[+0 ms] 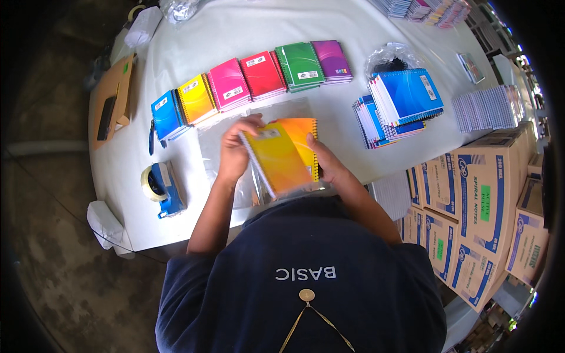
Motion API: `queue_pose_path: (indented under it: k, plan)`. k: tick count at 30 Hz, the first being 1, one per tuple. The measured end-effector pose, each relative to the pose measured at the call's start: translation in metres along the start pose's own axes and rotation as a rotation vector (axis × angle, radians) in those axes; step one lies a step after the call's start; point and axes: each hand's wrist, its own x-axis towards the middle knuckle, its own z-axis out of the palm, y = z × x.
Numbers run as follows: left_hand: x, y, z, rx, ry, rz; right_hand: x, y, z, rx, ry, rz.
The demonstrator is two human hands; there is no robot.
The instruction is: The person organizes colored spiral notebooks into stacks and places a stack into a clear plastic sleeve. The person then seals the plastic sleeve using a tape dispenser.
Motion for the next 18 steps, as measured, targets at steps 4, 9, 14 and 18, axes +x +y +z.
queue_pose_path:
  k: [4,9,14,18]
  plan:
    - [0.012,0.005,0.001,0.724,-0.112,0.085,-0.006,0.000,0.001,-0.173,-0.074,0.080]
    - [0.032,-0.011,-0.117,1.419,0.270,-0.010,-0.011,0.002,0.004,-0.109,-0.060,-0.064]
    - [-0.007,-0.009,-0.176,1.523,0.317,-0.350,-0.001,0.005,-0.003,0.003,0.067,-0.096]
    - [-0.004,0.021,-0.144,1.328,0.617,-0.060,-0.004,0.003,0.003,-0.025,0.100,-0.150]
